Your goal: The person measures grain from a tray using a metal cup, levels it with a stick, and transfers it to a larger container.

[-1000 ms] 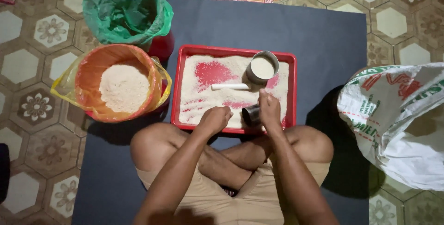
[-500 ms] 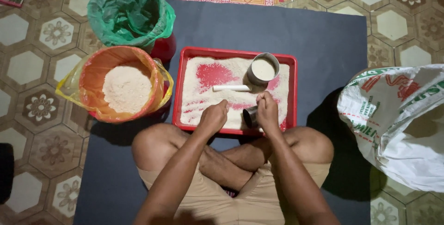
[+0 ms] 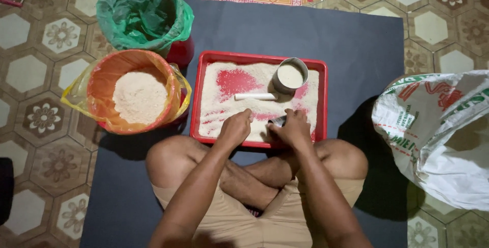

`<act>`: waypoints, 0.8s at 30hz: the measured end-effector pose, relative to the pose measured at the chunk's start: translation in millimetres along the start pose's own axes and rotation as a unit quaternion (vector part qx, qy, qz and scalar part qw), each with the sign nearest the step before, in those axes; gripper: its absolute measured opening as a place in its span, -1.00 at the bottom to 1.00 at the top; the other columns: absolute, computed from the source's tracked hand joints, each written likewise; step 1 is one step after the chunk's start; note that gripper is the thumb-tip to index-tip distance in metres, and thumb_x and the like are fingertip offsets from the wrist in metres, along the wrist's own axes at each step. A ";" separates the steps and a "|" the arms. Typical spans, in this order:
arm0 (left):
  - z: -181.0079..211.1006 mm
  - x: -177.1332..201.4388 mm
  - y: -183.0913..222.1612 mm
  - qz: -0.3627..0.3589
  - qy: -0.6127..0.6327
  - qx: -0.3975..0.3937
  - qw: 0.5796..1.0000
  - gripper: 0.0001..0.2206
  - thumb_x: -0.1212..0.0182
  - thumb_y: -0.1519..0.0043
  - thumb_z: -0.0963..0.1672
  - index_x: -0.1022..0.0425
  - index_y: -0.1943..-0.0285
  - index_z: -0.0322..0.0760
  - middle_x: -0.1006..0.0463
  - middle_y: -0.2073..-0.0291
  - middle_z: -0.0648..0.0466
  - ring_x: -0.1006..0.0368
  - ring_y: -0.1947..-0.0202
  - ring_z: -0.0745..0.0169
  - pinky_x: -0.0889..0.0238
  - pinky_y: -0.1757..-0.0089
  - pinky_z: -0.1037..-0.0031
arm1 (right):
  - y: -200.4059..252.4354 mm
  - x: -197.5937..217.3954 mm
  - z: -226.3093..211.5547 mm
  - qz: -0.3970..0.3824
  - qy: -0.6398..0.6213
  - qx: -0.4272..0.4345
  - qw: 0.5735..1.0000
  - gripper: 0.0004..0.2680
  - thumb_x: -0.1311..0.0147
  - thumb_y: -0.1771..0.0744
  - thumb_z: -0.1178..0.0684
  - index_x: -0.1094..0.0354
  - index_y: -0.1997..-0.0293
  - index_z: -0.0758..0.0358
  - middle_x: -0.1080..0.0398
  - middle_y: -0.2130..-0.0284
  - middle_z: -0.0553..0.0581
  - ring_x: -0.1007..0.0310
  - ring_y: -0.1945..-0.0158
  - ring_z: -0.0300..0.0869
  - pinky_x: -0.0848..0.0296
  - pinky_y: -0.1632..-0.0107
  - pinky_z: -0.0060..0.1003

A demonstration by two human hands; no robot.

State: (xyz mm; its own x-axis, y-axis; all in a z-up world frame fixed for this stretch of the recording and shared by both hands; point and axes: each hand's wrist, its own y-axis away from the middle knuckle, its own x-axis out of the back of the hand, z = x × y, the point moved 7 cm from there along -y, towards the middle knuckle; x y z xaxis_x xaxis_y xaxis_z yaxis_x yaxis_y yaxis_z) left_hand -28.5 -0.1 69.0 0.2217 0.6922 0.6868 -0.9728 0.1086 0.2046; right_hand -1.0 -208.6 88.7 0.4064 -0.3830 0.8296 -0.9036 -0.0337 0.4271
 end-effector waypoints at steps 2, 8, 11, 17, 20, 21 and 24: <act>8.2 3.4 3.9 0.000 -0.002 -0.006 1.000 -0.81 0.13 -0.32 -0.11 -0.43 0.08 -0.20 -0.58 0.35 -0.34 -0.56 0.20 -0.49 -0.42 0.20 -0.16 | -1.2 -1.1 5.2 -0.012 0.018 -0.009 1.000 -0.32 -0.28 -0.19 -0.42 -0.21 -0.34 0.22 -0.25 -0.19 0.41 -0.24 -0.28 0.28 -0.33 -0.19 0.23; 18.8 12.2 9.0 -0.015 0.016 -0.010 1.000 -0.79 0.13 -0.29 -0.13 -0.45 0.08 -0.21 -0.60 0.31 -0.31 -0.55 0.18 -0.48 -0.42 0.18 -0.16 | -3.0 5.3 14.7 0.008 0.003 -0.029 1.000 -0.37 -0.24 -0.21 -0.34 -0.24 -0.33 0.23 -0.31 -0.10 0.45 -0.33 -0.20 0.33 -0.41 -0.11 0.22; 14.0 9.6 7.4 -0.021 0.006 -0.003 1.000 -0.81 0.11 -0.29 -0.13 -0.45 0.07 -0.17 -0.61 0.28 -0.25 -0.57 0.17 -0.42 -0.43 0.17 -0.12 | -11.2 0.0 15.7 0.004 -0.073 -0.035 0.997 -0.41 -0.18 -0.26 -0.29 -0.16 -0.40 0.19 -0.29 -0.14 0.50 -0.32 -0.25 0.35 -0.36 -0.20 0.22; 22.2 10.4 7.3 -0.035 -0.005 0.012 0.999 -0.73 0.09 -0.30 -0.09 -0.37 -0.13 -0.17 -0.57 0.12 -0.32 -0.54 0.10 -0.48 -0.40 0.11 -0.19 | -10.7 -12.9 0.0 -0.048 -0.218 -0.038 0.974 -0.51 0.11 -0.36 -0.36 -0.14 -0.42 0.02 -0.35 -0.15 0.46 -0.32 -0.29 0.28 -0.29 -0.30 0.16; 25.9 10.1 7.2 -0.058 -0.010 0.020 0.998 -0.57 0.03 -0.29 -0.04 -0.25 -0.36 -0.13 -0.55 0.06 -0.24 -0.54 0.06 -0.44 -0.40 0.06 -0.17 | -4.3 -10.0 -11.3 -0.090 -0.261 -0.032 0.961 -0.48 0.19 -0.38 -0.38 -0.09 -0.46 0.06 -0.32 -0.20 0.50 -0.27 -0.33 0.29 -0.23 -0.35 0.16; 29.5 10.9 8.7 -0.078 -0.021 0.010 0.997 -0.50 0.00 -0.31 -0.02 -0.19 -0.46 -0.10 -0.55 0.08 -0.17 -0.55 0.05 -0.38 -0.41 0.05 -0.12 | -11.1 -17.8 -8.5 -0.105 -0.261 -0.021 0.959 -0.46 0.21 -0.39 -0.38 -0.06 -0.49 0.11 -0.28 -0.25 0.51 -0.22 -0.37 0.28 -0.17 -0.38 0.16; 46.0 19.9 18.8 -0.101 -0.016 0.009 0.995 -0.43 -0.01 -0.34 -0.02 -0.05 -0.55 -0.15 -0.52 0.01 -0.25 -0.51 0.00 -0.45 -0.37 0.00 -0.18 | -0.2 -7.7 -18.7 -0.114 -0.280 -0.009 0.953 -0.50 0.19 -0.40 -0.29 -0.09 -0.48 0.17 -0.27 -0.26 0.56 -0.20 -0.38 0.30 -0.16 -0.39 0.15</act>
State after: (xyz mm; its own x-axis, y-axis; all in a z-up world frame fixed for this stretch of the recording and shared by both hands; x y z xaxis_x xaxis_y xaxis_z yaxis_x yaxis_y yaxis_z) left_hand -39.3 -17.1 118.6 0.4139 0.6350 0.6523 -0.9073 0.2296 0.3521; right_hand -1.4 -188.3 89.0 0.4507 -0.8009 0.3942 -0.7959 -0.1606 0.5837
